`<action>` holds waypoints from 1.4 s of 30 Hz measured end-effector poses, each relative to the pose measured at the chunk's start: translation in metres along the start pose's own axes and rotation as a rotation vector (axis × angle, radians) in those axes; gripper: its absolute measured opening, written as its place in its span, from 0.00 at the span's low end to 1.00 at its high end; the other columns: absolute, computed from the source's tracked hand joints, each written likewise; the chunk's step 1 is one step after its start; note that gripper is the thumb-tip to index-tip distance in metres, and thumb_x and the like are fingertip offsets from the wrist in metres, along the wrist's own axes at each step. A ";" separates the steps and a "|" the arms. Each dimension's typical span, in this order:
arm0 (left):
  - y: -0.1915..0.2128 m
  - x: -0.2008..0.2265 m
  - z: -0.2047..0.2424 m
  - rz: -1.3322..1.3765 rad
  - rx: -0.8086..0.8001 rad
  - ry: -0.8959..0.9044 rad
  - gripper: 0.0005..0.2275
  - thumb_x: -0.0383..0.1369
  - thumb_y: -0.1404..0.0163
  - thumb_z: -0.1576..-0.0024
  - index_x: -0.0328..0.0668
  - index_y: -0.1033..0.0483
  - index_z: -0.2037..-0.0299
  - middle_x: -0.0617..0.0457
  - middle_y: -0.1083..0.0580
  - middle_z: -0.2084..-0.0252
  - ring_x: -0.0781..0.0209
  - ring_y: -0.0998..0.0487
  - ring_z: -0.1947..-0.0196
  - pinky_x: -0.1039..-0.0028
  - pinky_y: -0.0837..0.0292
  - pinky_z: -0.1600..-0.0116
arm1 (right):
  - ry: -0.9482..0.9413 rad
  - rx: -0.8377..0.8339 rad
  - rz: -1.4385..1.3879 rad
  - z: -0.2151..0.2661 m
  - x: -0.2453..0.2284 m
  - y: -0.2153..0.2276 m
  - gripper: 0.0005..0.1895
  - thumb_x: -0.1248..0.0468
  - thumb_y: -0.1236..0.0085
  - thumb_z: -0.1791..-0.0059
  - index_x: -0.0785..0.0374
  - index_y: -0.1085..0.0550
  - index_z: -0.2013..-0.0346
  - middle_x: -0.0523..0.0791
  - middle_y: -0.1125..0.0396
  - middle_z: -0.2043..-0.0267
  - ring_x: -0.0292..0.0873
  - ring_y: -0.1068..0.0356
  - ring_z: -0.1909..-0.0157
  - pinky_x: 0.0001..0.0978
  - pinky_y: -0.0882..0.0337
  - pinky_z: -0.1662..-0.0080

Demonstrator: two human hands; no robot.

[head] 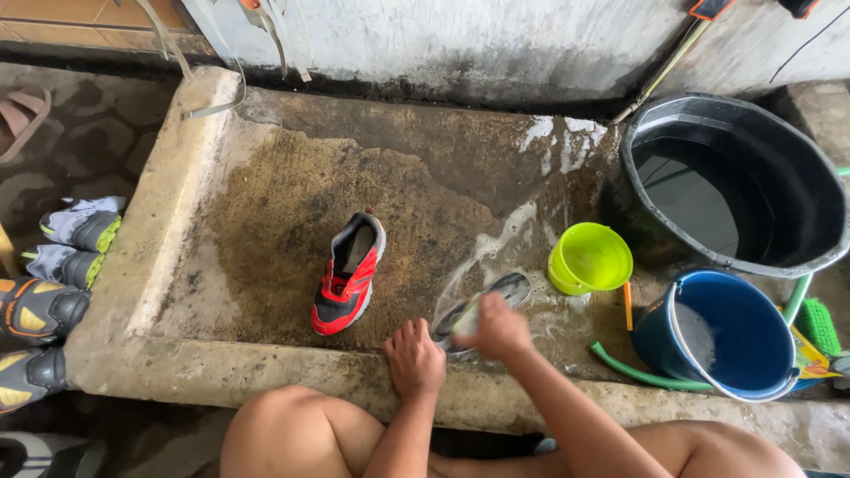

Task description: Washing a pair of sneakers and their insoles by hand using a brush and soapy water

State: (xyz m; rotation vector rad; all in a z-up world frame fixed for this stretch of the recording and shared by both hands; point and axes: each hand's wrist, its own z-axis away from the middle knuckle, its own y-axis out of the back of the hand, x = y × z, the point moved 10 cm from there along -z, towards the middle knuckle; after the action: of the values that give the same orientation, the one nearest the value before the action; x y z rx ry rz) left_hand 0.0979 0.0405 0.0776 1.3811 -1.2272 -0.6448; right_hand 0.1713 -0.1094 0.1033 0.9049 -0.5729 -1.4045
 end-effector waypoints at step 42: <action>-0.014 0.030 0.008 0.324 -0.049 -0.383 0.10 0.31 0.53 0.51 0.36 0.24 0.81 0.45 0.27 0.75 0.41 0.28 0.74 0.50 0.32 0.67 | -0.115 0.163 -0.194 -0.021 0.038 0.028 0.53 0.32 0.34 0.59 0.62 0.44 0.34 0.52 0.42 0.38 0.50 0.29 0.47 0.43 0.20 0.56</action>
State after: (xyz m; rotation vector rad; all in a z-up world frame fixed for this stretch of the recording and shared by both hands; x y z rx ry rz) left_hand 0.1041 0.0077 0.0703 1.0115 -1.6857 -0.7227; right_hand 0.2084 -0.1440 0.1080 1.0357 -0.7095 -1.6101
